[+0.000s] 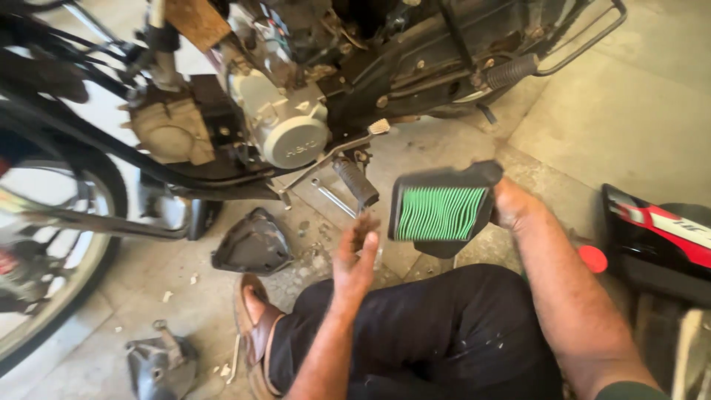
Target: The person sits on the floor beside a motorcycle, removes the plastic side cover, wipes the air filter housing area with a rag, places a green foam air filter into the housing, refits the cover, and tightens screws using a screwdriver.
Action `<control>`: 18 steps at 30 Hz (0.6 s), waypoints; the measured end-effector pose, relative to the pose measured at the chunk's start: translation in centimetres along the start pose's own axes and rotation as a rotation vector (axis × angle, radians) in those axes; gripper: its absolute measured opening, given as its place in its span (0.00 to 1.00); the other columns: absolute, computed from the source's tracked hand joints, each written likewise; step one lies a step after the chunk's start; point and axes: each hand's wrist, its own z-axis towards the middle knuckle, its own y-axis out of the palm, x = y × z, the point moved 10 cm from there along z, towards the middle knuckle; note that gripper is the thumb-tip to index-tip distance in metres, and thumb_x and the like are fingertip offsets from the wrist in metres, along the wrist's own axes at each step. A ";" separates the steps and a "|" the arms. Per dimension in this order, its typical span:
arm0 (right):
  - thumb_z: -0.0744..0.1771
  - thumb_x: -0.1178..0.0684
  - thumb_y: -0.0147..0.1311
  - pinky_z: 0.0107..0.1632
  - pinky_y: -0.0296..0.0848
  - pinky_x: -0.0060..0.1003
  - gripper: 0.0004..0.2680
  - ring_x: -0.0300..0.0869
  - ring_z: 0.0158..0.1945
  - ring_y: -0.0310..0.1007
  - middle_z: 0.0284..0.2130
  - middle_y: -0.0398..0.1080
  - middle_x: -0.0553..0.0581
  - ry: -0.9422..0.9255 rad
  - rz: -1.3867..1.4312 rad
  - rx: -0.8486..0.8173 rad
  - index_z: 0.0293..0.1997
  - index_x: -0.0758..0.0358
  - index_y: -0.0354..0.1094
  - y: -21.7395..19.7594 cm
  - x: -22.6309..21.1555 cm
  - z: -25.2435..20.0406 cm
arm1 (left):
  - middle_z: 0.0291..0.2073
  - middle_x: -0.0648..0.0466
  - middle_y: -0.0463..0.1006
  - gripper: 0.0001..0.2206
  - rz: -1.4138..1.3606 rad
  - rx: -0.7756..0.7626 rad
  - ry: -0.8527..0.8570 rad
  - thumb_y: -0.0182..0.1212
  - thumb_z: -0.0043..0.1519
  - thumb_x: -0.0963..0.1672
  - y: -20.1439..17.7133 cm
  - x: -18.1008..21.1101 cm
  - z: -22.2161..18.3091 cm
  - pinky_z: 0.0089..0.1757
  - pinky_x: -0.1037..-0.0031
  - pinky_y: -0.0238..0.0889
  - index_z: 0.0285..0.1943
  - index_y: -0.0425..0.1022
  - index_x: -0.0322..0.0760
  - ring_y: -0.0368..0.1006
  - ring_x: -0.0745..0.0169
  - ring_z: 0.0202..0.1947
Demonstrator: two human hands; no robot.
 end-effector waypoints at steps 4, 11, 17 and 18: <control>0.70 0.42 0.50 0.53 0.74 0.42 0.13 0.41 0.47 0.75 0.45 0.77 0.57 -0.049 -0.517 -0.268 0.49 0.60 0.74 4.7 0.3 0.6 | 0.63 0.51 0.71 0.28 -0.278 -0.268 0.336 0.60 0.67 0.45 1.4 12.3 -2.1 0.58 0.73 0.64 0.75 0.56 0.36 0.70 0.64 0.58; 0.75 0.29 0.38 0.64 0.67 0.38 0.30 0.46 0.64 0.74 0.64 0.71 0.61 -0.293 -0.085 0.026 0.76 0.70 0.52 6.9 -8.0 0.1 | 0.56 0.41 0.76 0.25 -0.538 0.015 0.104 0.64 0.65 0.42 0.4 11.8 0.8 0.53 0.65 0.70 0.71 0.64 0.29 0.75 0.52 0.53; 0.70 0.42 0.51 0.49 0.78 0.48 0.26 0.52 0.47 0.77 0.54 0.72 0.68 -0.534 -0.129 0.003 0.75 0.68 0.50 10.7 -8.3 -4.7 | 0.56 0.44 0.72 0.30 -0.851 -0.033 0.090 0.65 0.61 0.39 4.8 11.4 6.5 0.53 0.51 0.73 0.72 0.55 0.34 0.74 0.46 0.54; 0.70 0.42 0.51 0.49 0.78 0.48 0.26 0.52 0.47 0.77 0.54 0.72 0.68 -0.534 -0.120 0.002 0.75 0.68 0.50 10.1 -6.8 -3.6 | 0.56 0.44 0.72 0.30 -0.843 -0.033 0.091 0.65 0.61 0.39 6.1 11.4 6.9 0.53 0.51 0.73 0.72 0.55 0.34 0.74 0.46 0.54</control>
